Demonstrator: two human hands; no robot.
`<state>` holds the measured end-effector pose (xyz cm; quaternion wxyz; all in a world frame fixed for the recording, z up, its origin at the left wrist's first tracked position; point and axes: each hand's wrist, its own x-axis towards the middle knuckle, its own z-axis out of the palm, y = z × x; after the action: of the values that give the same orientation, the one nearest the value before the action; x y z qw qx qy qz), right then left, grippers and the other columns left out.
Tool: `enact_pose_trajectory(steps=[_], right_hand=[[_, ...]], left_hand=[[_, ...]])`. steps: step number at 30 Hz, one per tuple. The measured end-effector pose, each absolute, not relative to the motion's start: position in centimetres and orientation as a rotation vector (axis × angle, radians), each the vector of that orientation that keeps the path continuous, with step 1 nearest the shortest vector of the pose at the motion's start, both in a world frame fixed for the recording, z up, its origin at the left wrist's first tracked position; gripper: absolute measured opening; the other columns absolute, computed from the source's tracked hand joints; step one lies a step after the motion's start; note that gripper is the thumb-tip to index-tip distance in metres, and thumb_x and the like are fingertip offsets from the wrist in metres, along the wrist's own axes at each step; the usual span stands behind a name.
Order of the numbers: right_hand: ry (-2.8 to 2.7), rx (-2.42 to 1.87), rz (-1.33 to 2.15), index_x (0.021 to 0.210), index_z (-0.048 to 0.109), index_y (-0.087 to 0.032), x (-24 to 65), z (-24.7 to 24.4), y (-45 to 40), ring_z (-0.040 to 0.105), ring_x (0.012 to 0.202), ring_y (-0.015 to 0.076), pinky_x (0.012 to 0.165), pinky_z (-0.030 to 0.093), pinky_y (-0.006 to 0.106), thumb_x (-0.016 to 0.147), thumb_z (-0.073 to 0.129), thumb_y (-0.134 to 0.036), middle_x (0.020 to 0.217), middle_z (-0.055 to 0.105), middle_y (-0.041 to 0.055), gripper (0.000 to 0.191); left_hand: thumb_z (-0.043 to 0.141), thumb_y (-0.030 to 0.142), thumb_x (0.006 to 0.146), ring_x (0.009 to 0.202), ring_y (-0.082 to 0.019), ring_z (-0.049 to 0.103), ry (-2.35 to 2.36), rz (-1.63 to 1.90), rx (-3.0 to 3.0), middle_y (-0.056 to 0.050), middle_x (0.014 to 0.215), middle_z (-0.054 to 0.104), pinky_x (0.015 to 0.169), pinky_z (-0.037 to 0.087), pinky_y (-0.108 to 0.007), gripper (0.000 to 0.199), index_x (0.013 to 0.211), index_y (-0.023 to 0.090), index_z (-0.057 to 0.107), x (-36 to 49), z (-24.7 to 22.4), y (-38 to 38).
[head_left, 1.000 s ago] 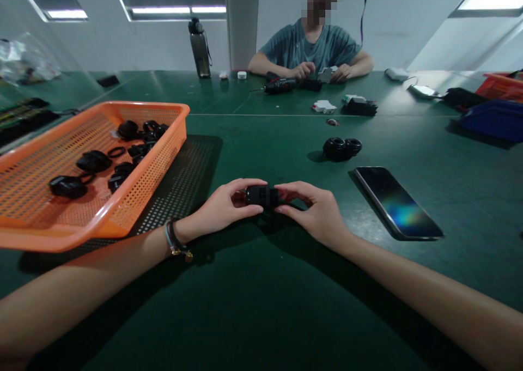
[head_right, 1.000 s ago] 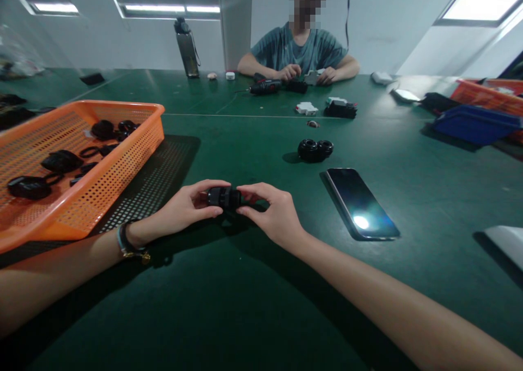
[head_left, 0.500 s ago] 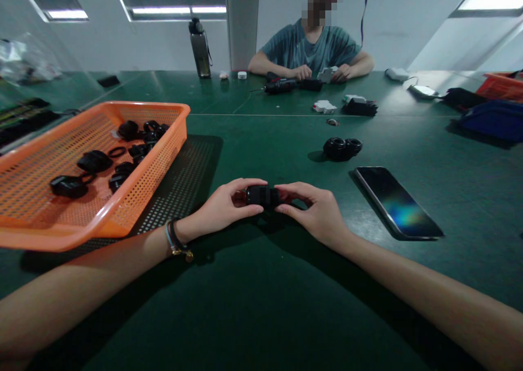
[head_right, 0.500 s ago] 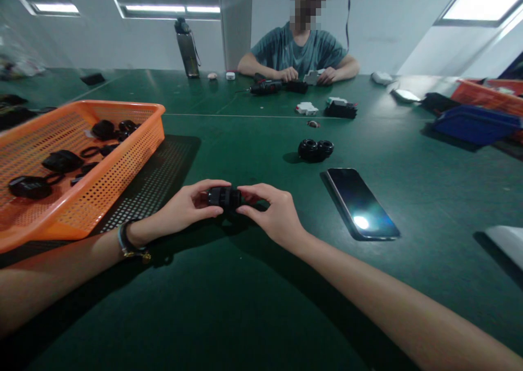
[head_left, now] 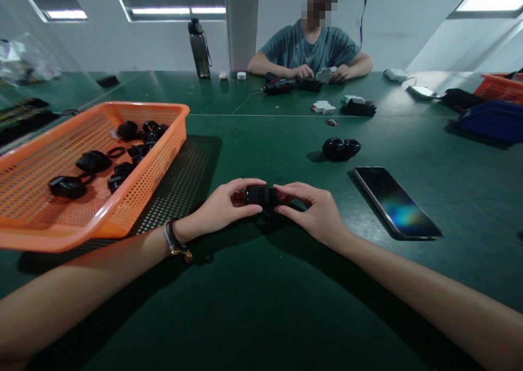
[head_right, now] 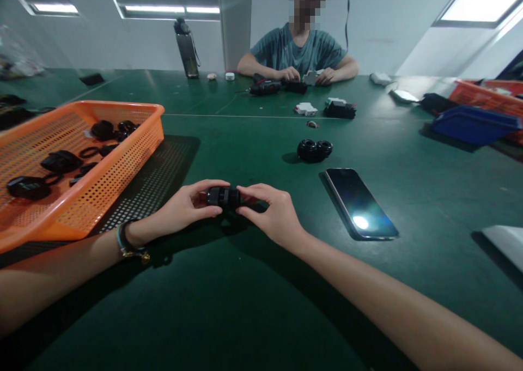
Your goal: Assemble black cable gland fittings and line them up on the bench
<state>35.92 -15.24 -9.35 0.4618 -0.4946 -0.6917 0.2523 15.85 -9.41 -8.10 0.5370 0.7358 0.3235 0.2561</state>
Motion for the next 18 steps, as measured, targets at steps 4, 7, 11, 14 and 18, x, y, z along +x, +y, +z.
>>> enact_pose_trajectory(steps=[4,7,11,14,18], right_hand=[[-1.701,-1.234,0.58,0.102,0.072,-0.023,35.94,-9.36,-15.24,0.067,0.084,0.0187,0.076,0.055,0.035,0.071,0.068,-0.017,0.095,0.073,0.0045,0.032],[-1.699,-1.242,0.574,0.1,0.072,-0.024,35.9,-9.44,-15.25,0.067,0.082,0.0189,0.076,0.055,0.035,0.07,0.069,-0.017,0.094,0.073,0.0041,0.031],[-1.663,-1.232,0.611,0.106,0.069,-0.023,35.86,-9.62,-15.28,0.066,0.076,0.0169,0.073,0.056,0.034,0.07,0.069,-0.017,0.09,0.072,0.0028,0.036],[-1.656,-1.22,0.635,0.105,0.069,-0.023,35.87,-9.62,-15.29,0.066,0.078,0.0167,0.075,0.056,0.034,0.07,0.068,-0.017,0.09,0.072,0.0027,0.035],[-1.678,-1.22,0.633,0.1,0.07,-0.021,35.9,-9.49,-15.27,0.067,0.077,0.0168,0.074,0.056,0.034,0.071,0.068,-0.016,0.089,0.073,0.0031,0.03]], left_hand=[[0.069,0.026,0.069,0.095,-0.019,0.063,0.774,0.607,1.753,-0.008,0.115,0.064,0.084,0.051,-0.032,0.05,0.116,0.015,0.057,15.83,-8.1,-9.42],[0.069,0.026,0.069,0.095,-0.019,0.063,0.777,0.603,1.748,-0.008,0.115,0.064,0.084,0.051,-0.031,0.05,0.116,0.015,0.057,15.85,-8.07,-9.44],[0.068,0.025,0.069,0.096,-0.019,0.063,0.775,0.607,1.749,-0.009,0.116,0.063,0.084,0.051,-0.031,0.049,0.116,0.015,0.057,15.88,-7.95,-9.46],[0.068,0.025,0.069,0.096,-0.019,0.063,0.771,0.605,1.751,-0.009,0.116,0.063,0.084,0.051,-0.03,0.049,0.116,0.015,0.057,15.88,-7.89,-9.48],[0.068,0.026,0.07,0.096,-0.019,0.063,0.772,0.605,1.754,-0.008,0.115,0.064,0.084,0.051,-0.03,0.049,0.116,0.015,0.057,15.87,-7.96,-9.47]])
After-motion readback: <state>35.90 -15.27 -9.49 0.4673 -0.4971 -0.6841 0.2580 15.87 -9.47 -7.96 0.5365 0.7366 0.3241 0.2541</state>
